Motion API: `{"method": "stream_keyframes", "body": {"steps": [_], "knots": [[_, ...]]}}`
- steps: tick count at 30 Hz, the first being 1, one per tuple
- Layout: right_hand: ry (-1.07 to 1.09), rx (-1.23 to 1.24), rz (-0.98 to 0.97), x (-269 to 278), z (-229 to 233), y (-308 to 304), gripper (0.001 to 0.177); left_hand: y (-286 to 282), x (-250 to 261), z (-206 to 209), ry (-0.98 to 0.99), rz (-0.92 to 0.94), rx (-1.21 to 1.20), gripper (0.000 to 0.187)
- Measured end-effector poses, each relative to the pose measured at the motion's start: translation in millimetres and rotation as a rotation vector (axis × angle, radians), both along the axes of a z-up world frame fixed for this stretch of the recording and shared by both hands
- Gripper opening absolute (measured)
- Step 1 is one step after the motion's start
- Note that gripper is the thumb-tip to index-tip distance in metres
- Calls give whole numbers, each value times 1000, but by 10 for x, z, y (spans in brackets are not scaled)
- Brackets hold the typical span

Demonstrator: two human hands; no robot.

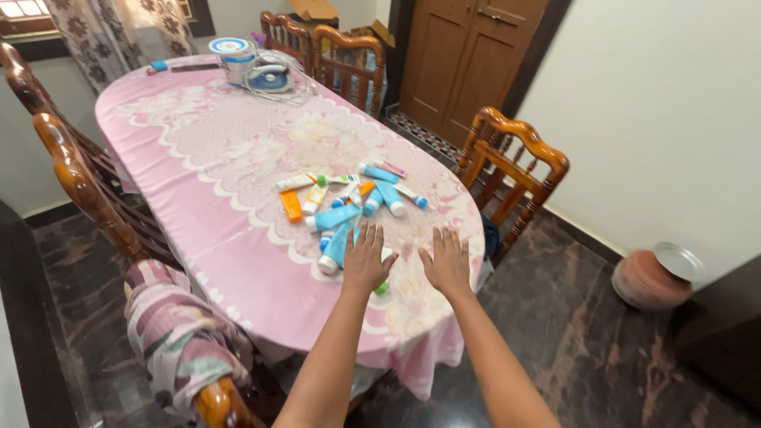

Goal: The person repeatedly picks up various tubes and bottles from a dining table and places them into an open cabinet shelf. The items include multiple squeeze tubes and a pump bottle, handled one at a time.

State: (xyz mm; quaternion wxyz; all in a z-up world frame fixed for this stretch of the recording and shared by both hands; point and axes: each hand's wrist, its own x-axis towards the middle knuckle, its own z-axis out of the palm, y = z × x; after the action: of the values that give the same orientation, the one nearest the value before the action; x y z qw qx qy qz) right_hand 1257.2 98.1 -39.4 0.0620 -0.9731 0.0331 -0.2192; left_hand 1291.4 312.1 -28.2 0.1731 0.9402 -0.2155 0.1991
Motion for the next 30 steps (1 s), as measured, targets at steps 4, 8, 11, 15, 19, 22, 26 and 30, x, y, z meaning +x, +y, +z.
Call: {"method": "stream_keyframes", "body": {"steps": [4,8,11,15,19,22,26,30], "knots": [[56,34,5,426,-260,76,71,188,357,-183,24,20,0,80],[92,42,-3,891,-401,162,72,356,789,-265,36,24,-2,79],[90,55,12,1171,-526,222,72,425,1077,-345,9,23,-12,79],[178,66,-14,1336,-774,278,72,415,1290,-552,34,-2,-28,79],[184,93,0,1474,-925,250,70,328,1439,-741,25,-55,-88,77],[131,138,34,1604,-1020,195,67,218,1555,-894,33,-87,-134,76],[70,184,95,1785,-1168,114,64,47,1691,-1101,60,-112,-148,75],[7,218,147,1924,-1359,2,62,-166,1803,-1339,56,-136,-158,74]]}}
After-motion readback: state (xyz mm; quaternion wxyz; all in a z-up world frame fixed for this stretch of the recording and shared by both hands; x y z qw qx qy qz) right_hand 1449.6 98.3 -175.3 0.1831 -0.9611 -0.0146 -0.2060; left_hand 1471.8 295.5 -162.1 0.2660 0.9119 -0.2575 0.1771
